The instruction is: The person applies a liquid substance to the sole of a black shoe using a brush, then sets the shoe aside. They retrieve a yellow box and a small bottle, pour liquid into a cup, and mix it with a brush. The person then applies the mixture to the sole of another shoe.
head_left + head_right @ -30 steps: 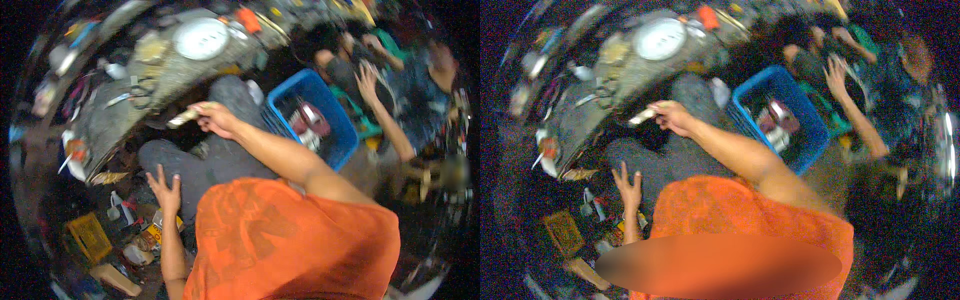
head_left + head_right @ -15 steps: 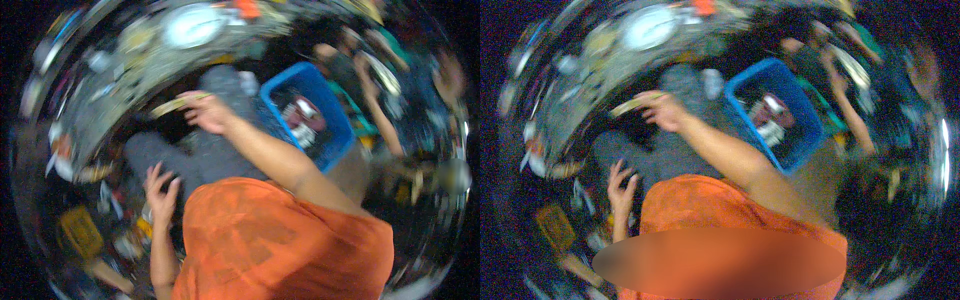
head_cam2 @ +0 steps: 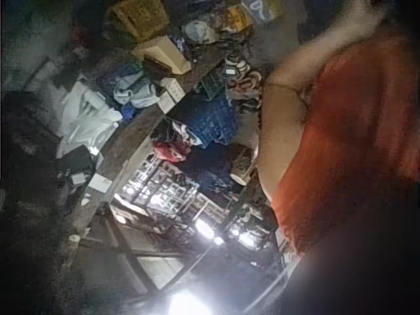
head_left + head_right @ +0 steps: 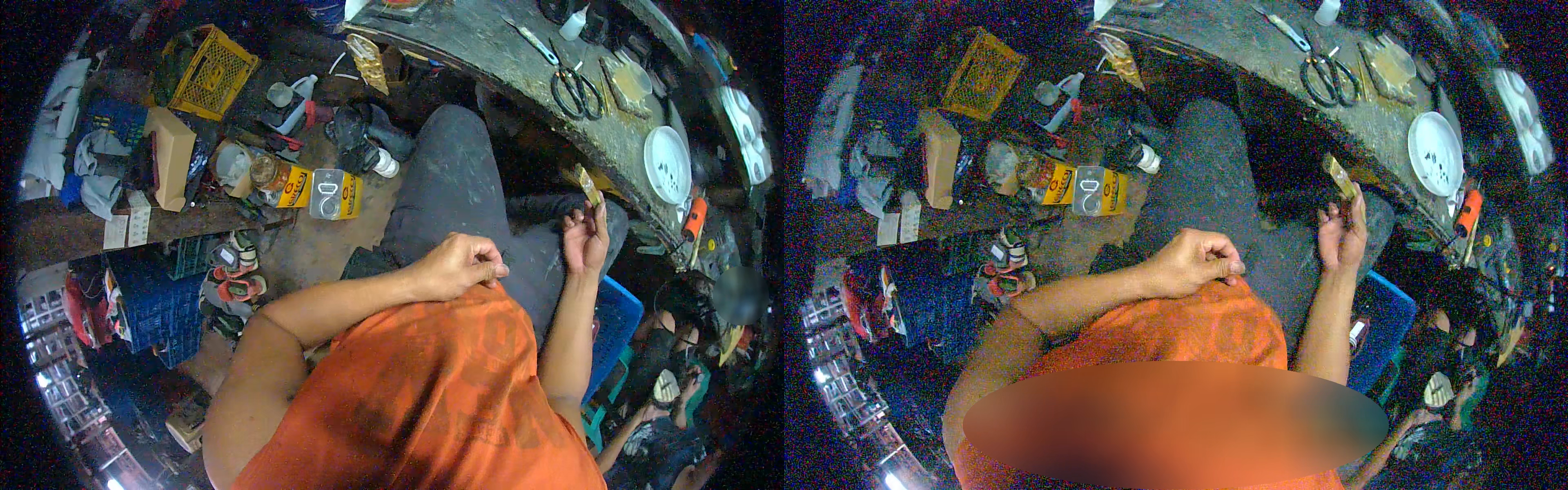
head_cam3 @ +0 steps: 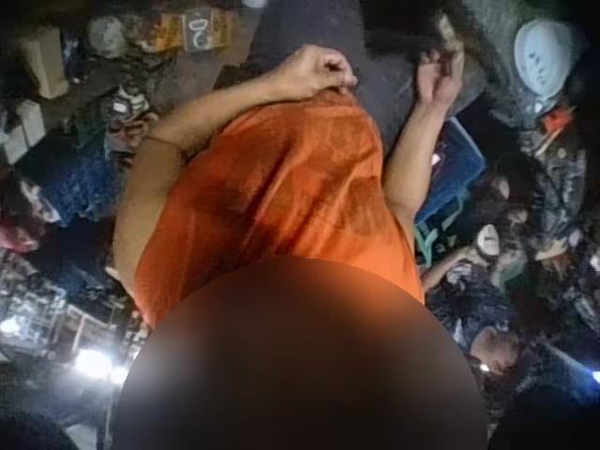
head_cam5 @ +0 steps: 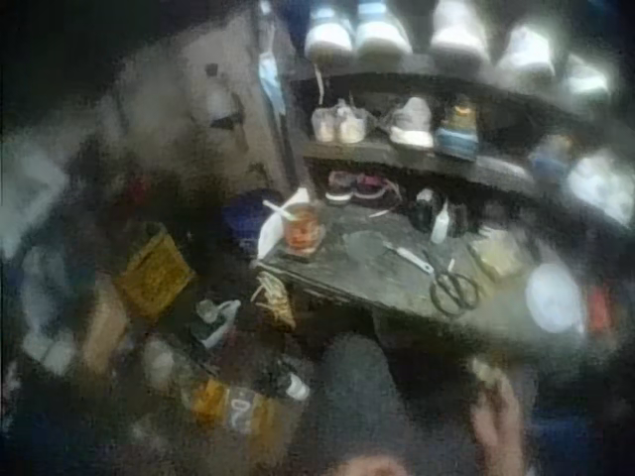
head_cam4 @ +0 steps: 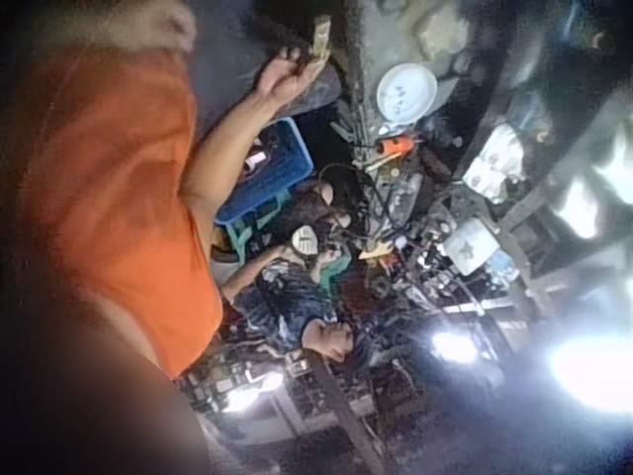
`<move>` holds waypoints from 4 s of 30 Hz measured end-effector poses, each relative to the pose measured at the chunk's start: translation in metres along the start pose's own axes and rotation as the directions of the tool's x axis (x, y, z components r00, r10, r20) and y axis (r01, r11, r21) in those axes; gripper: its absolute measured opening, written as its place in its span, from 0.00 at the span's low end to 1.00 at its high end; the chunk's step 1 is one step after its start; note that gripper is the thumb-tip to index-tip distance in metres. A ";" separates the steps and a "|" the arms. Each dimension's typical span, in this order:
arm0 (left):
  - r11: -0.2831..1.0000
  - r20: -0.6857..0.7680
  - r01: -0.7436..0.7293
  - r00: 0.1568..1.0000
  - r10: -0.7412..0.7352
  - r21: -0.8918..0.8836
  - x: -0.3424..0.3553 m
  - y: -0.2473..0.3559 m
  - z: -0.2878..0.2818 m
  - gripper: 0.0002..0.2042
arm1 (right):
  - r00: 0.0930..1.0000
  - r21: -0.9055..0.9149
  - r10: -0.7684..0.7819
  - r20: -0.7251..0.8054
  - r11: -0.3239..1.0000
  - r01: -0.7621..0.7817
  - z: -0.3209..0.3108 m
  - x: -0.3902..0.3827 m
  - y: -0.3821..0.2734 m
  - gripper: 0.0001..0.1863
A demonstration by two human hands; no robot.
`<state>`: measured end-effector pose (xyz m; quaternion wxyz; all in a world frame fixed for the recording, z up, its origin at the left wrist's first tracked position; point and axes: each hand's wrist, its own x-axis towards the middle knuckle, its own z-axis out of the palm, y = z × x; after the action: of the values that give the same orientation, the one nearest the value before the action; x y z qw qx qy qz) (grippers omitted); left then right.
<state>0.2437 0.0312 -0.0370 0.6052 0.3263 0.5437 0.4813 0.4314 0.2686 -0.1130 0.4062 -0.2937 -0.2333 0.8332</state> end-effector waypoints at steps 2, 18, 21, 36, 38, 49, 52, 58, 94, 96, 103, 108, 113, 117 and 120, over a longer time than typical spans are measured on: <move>1.000 -0.010 0.005 1.000 -0.005 -0.004 -0.001 -0.005 0.000 0.14 | 1.000 -0.012 0.003 0.021 1.000 -0.002 -0.002 0.001 0.000 0.20; 0.957 -0.176 -0.292 0.941 0.288 0.003 0.008 0.006 -0.023 0.07 | 1.000 -0.031 0.002 0.003 1.000 -0.002 -0.002 0.003 0.006 0.20; 0.995 -0.208 -0.094 0.974 0.084 -0.037 0.008 0.010 -0.028 0.07 | 1.000 0.000 0.000 -0.014 1.000 0.000 0.001 0.000 0.005 0.20; 0.401 0.045 -0.103 0.987 0.153 0.910 0.068 -0.028 -0.115 0.25 | 1.000 0.033 -0.003 -0.023 0.999 0.003 0.003 0.001 0.005 0.19; 0.257 0.112 -0.173 0.965 0.238 0.951 0.080 -0.035 -0.142 0.29 | 1.000 0.028 -0.007 -0.010 1.000 0.007 0.004 0.000 0.004 0.20; 0.586 -0.250 -0.365 0.652 0.715 0.723 0.171 0.093 -0.115 0.22 | 1.000 0.183 -0.015 0.001 0.983 0.014 0.010 -0.008 0.000 0.17; 0.521 -0.097 -0.541 0.626 0.774 0.660 0.251 0.148 -0.069 0.19 | 0.998 0.268 -0.028 0.049 0.963 0.014 0.010 -0.007 0.001 0.16; 0.393 -0.081 -0.258 0.741 0.667 0.882 0.376 0.179 -0.002 0.49 | 0.993 0.346 -0.099 0.068 0.936 0.070 0.005 -0.012 -0.003 0.15; 0.445 0.257 -0.486 0.839 0.480 0.752 0.340 0.159 -0.007 0.36 | 0.959 0.351 -0.271 -0.087 0.892 0.285 0.019 -0.041 -0.047 0.18; 0.419 0.318 -0.530 0.820 0.476 0.738 0.333 0.161 -0.002 0.44 | 0.954 0.321 -0.257 -0.152 0.900 0.294 0.025 -0.041 -0.046 0.17; 0.611 -0.058 -0.655 0.660 0.749 0.445 0.268 0.153 -0.042 0.39 | 0.966 0.265 -0.229 -0.119 0.930 0.253 0.053 -0.042 -0.050 0.20; 0.769 -0.389 -0.566 0.664 0.639 0.297 0.158 0.094 -0.095 0.11 | 0.993 0.182 -0.050 -0.104 0.981 0.068 0.096 0.003 -0.027 0.18; 0.872 -0.431 -0.214 0.802 0.414 0.440 0.107 0.041 -0.130 0.24 | 0.999 -0.067 0.047 0.026 0.997 -0.045 0.152 0.051 0.010 0.17; 0.772 -0.145 -0.405 0.835 0.531 0.490 0.115 0.016 -0.135 0.23 | 0.984 -0.324 0.127 0.129 0.943 -0.079 0.195 0.066 0.037 0.16; 0.329 0.039 -0.133 0.960 0.279 0.935 0.129 -0.007 -0.121 0.27 | 0.991 -0.494 0.028 0.133 0.868 0.042 0.218 0.083 0.051 0.16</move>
<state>0.1207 0.1343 -0.1114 0.2112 0.6452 0.7115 0.1814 0.2152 0.2747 -0.0132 0.3035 -0.3299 -0.4674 0.7620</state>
